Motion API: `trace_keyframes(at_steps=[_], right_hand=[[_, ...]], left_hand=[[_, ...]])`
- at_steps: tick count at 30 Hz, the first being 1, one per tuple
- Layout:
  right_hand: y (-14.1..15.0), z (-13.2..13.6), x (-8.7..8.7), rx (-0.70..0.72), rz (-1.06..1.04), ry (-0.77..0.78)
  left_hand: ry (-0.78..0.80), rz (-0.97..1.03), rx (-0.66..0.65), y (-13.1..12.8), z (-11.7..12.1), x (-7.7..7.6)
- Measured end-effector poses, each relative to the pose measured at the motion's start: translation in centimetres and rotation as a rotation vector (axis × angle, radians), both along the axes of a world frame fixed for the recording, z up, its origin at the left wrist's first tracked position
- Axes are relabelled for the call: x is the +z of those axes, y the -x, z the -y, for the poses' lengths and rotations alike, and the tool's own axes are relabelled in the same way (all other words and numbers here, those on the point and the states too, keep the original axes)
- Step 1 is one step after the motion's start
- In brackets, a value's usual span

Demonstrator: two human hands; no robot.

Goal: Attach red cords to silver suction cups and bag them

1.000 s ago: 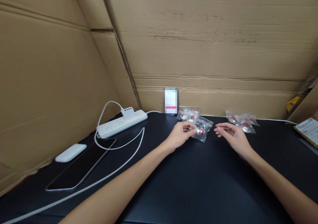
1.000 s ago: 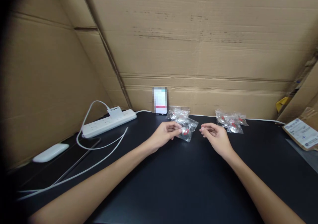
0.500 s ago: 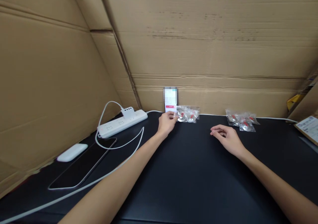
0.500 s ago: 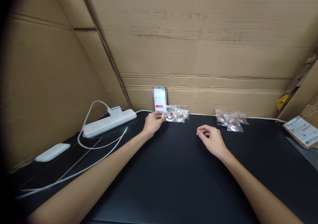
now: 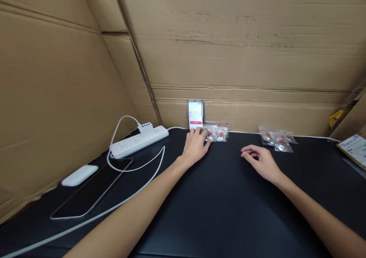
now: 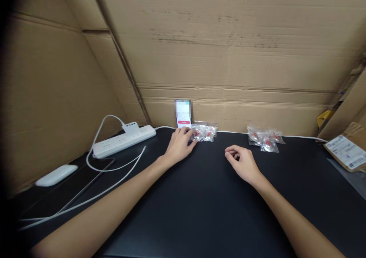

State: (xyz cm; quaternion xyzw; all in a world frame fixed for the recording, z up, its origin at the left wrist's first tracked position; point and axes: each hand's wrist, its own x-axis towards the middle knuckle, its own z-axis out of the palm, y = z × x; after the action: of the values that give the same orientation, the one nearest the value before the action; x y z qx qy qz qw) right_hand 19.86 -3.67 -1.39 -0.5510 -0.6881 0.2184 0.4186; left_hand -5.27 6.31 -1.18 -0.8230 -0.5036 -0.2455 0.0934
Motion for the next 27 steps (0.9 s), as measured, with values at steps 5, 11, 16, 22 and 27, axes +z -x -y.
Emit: trace_keyframes(at_steps=[5, 11, 16, 22, 27], right_hand=[[-0.1, 0.4, 0.4, -0.013, 0.070, -0.026], [-0.8, 0.4, 0.7, -0.052, 0.199, -0.119], [-4.1, -0.8, 0.6, -0.240, 0.399, -0.303], [-9.3, -1.1, 0.7, -0.681, 0.816, -0.182], [-11.3, -1.2, 0.0, -0.795, 0.815, 0.087]], left_hand=[[0.061, -0.040, -0.114, -0.1, 0.5, 0.0], [0.099, -0.086, -0.105, -0.2, 0.8, 0.0], [0.076, -0.057, -0.143, -0.2, 1.1, 0.2], [0.065, -0.036, -0.174, -0.5, 1.8, 0.5], [0.037, -0.037, -0.189, -0.7, 2.2, 0.8]])
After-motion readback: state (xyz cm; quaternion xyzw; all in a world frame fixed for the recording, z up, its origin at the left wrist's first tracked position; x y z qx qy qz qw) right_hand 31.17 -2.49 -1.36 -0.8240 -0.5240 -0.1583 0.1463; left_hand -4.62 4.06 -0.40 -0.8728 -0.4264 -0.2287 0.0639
